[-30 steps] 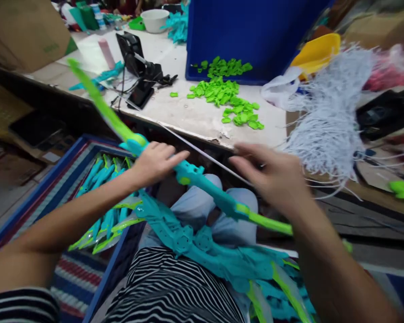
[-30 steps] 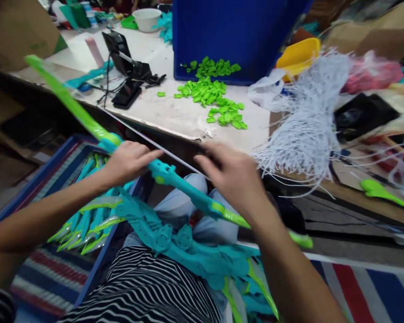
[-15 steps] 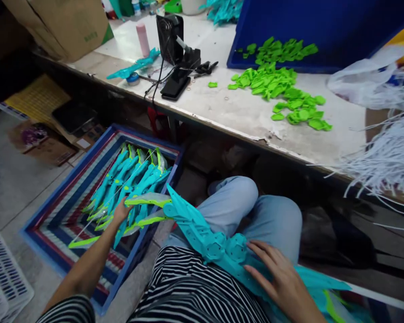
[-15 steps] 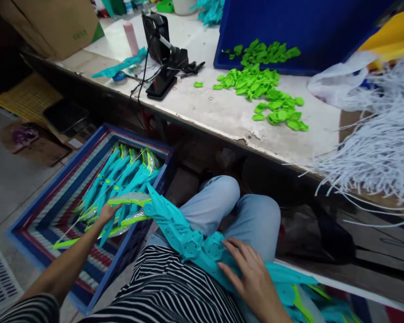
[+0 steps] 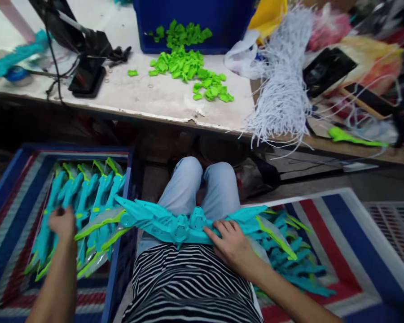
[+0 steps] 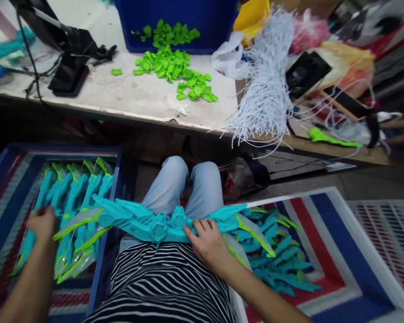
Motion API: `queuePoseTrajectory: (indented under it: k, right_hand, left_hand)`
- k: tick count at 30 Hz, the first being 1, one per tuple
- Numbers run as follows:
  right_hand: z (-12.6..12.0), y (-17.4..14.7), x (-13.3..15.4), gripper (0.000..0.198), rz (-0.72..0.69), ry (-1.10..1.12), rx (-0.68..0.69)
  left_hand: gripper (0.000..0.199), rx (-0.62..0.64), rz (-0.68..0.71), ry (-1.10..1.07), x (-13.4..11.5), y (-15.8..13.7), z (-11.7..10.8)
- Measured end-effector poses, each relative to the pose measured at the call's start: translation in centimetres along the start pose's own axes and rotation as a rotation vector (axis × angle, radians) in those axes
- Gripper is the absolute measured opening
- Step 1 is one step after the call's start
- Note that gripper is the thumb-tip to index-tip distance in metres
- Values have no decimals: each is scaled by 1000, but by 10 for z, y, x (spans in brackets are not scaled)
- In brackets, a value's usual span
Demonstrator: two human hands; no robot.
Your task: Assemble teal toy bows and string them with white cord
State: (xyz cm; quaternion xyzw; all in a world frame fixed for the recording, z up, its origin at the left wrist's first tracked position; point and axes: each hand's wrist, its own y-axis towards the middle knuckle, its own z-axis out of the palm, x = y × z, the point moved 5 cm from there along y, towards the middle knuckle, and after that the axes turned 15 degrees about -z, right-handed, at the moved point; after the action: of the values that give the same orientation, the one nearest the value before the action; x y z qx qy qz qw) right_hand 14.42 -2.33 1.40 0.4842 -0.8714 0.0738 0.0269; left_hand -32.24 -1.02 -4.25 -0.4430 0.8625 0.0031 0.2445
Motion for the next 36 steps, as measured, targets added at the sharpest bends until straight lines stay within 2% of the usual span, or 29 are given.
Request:
queuePoseTrajectory:
  k: [1, 2, 3, 5, 6, 8, 9, 10, 11, 13, 16, 18, 21, 24, 26, 27, 29, 31, 34, 36]
  right_hand:
    - [1, 1, 0, 42, 7, 7, 3]
    - [2, 3, 0, 42, 14, 18, 6]
    - [3, 4, 0, 42, 20, 30, 9]
    - [5, 6, -1, 44, 22, 51, 1]
    - [7, 6, -1, 45, 20, 63, -9]
    - [9, 3, 0, 46, 13, 82, -30]
    - [10, -1, 0, 47, 13, 89, -43]
    - [11, -4, 1, 48, 18, 96, -58]
    - [11, -9, 1, 49, 27, 105, -78]
    - [12, -19, -1, 50, 51, 128, -132]
    - [12, -33, -7, 53, 66, 161, -203]
    - [14, -40, -13, 52, 65, 168, -205]
    - [18, -50, -28, 51, 88, 201, -144]
    - [5, -46, -56, 34, 48, 271, -137]
    - [-25, -27, -93, 21, 40, 226, -263]
    - [-45, -12, -116, 23, 59, 155, -365]
    - [-85, 26, -173, 27, 175, 19, -502]
    - [-118, 74, -231, 26, 280, -52, -577]
    - [-145, 139, -305, 27, 515, -37, -535]
    - [-149, 167, -334, 27, 629, -25, -465]
  left_hand:
    - [50, -177, -70, -117, -12, 2, -28]
    - [49, -303, -77, -235, -31, -1, -50]
    - [46, -325, 4, -316, -60, -10, -63]
    - [37, -91, 278, -295, -132, -42, -57]
    - [34, 83, 407, -260, -168, -67, -41]
    - [35, 624, 612, -104, -221, -130, 16]
    - [36, 851, 661, 25, -234, -163, 48]
    - [40, 1025, 699, 186, -239, -191, 78]
    - [46, 1110, 714, 340, -238, -211, 104]
    - [50, 1175, 733, 472, -236, -229, 141]
    - [48, 1208, 778, 373, -250, -220, 158]
    - [52, 1155, 805, 273, -274, -201, 156]
    - [62, 1068, 790, 242, -308, -178, 160]
    - [65, 1047, 735, 242, -317, -174, 175]
    - [65, 1016, 710, 207, -314, -177, 185]
    - [65, 1003, 704, 187, -312, -178, 188]
    - [61, 1004, 699, 156, -309, -181, 192]
    - [56, 1029, 701, 143, -309, -183, 194]
    - [52, 1042, 666, 117, -312, -180, 195]
    - [51, 1040, 636, 94, -313, -177, 197]
